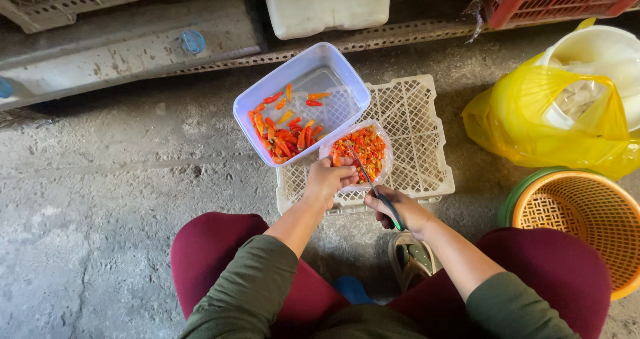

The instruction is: The person sits on the floor and uses scissors to cut red chilies into small pieces, placing them into a plastic container. The person repeatedly picks chilies from a larger container and cuts them over the smaller container.

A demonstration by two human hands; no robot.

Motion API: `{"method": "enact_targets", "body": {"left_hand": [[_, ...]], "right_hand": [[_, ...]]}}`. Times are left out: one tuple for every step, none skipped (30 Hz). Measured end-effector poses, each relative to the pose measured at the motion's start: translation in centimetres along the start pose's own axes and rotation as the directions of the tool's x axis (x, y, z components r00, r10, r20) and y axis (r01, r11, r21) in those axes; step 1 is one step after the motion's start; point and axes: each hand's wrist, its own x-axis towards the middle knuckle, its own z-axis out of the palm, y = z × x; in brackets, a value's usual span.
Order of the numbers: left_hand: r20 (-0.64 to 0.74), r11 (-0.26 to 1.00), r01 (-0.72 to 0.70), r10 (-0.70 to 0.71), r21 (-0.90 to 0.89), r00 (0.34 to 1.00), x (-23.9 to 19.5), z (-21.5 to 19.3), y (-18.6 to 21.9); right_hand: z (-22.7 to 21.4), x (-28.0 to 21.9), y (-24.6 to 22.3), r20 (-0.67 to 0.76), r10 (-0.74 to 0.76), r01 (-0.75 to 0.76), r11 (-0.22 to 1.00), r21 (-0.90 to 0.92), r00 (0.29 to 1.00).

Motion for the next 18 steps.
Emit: {"method": "enact_targets", "body": {"left_hand": [[-0.004, 1.000, 0.004, -0.004, 0.008, 1.000, 0.13, -0.10, 0.03], [-0.008, 1.000, 0.006, -0.006, 0.016, 1.000, 0.24, -0.16, 0.05], [-0.014, 1.000, 0.007, -0.007, 0.004, 1.000, 0.24, -0.18, -0.04], [-0.020, 1.000, 0.005, -0.005, -0.010, 1.000, 0.27, -0.14, -0.07], [-0.026, 1.000, 0.003, -0.003, -0.023, 1.000, 0.33, -0.11, -0.06], [-0.044, 0.999, 0.001, -0.002, -0.032, 0.999, 0.38, -0.09, -0.04], [-0.062, 0.999, -0.001, -0.001, -0.040, 0.998, 0.48, -0.06, 0.03], [-0.079, 0.999, -0.003, -0.001, -0.048, 0.997, 0.57, -0.02, 0.10], [-0.076, 0.999, -0.009, 0.005, -0.047, 0.997, 0.61, -0.01, 0.19], [-0.073, 0.999, -0.015, 0.011, -0.047, 0.997, 0.66, 0.05, 0.27], [-0.069, 0.999, -0.020, 0.017, -0.046, 0.997, 0.65, 0.12, 0.34], [-0.062, 0.999, -0.020, 0.018, -0.033, 0.998, 0.55, 0.16, 0.37], [-0.054, 1.000, -0.020, 0.019, -0.019, 0.998, 0.36, 0.20, 0.35], [-0.048, 1.000, -0.020, 0.019, -0.006, 0.999, 0.18, 0.22, 0.36], [-0.039, 1.000, -0.019, 0.019, 0.006, 0.999, 0.08, 0.23, 0.43], [-0.030, 1.000, -0.016, 0.016, 0.016, 0.999, -0.06, 0.23, 0.42], [-0.022, 1.000, -0.013, 0.014, 0.027, 1.000, -0.17, 0.23, 0.38], [-0.027, 1.000, -0.008, 0.009, 0.025, 1.000, -0.21, 0.25, 0.40]], "right_hand": [[-0.01, -0.03, -0.10, -0.009, 0.019, -0.019, 1.000, 0.016, 1.000], [-0.01, -0.05, -0.18, -0.017, 0.037, -0.036, 0.999, 0.032, 0.999], [0.05, -0.12, -0.19, -0.036, 0.041, -0.041, 0.999, 0.006, 0.998], [0.07, -0.14, -0.22, -0.055, 0.043, -0.045, 0.999, -0.022, 0.998], [0.07, -0.13, -0.23, -0.073, 0.045, -0.049, 0.998, -0.050, 0.996], [0.11, -0.08, -0.18, -0.063, 0.043, -0.045, 0.998, -0.036, 0.997], [0.16, 0.00, -0.08, -0.053, 0.040, -0.041, 0.999, -0.023, 0.998], [0.15, 0.08, 0.05, -0.044, 0.038, -0.038, 0.999, -0.008, 0.998], [0.08, 0.18, 0.18, -0.013, 0.015, -0.015, 1.000, 0.000, 1.000], [-0.02, 0.24, 0.32, 0.016, -0.008, 0.008, 1.000, 0.009, 1.000], [-0.12, 0.28, 0.44, 0.046, -0.031, 0.030, 0.999, 0.019, 0.998], [-0.19, 0.31, 0.56, 0.045, -0.036, 0.036, 0.999, 0.005, 0.998], [-0.24, 0.32, 0.62, 0.045, -0.042, 0.042, 0.999, -0.009, 0.998], [-0.23, 0.32, 0.66, 0.045, -0.047, 0.048, 0.999, -0.023, 0.998], [-0.21, 0.35, 0.63, 0.034, -0.038, 0.039, 0.999, -0.023, 0.999], [-0.17, 0.35, 0.59, 0.024, -0.028, 0.029, 0.999, -0.023, 0.999], [-0.07, 0.30, 0.52, 0.014, -0.018, 0.019, 1.000, -0.022, 1.000], [0.10, 0.21, 0.42, -0.004, -0.008, 0.008, 1.000, -0.017, 1.000]]}}
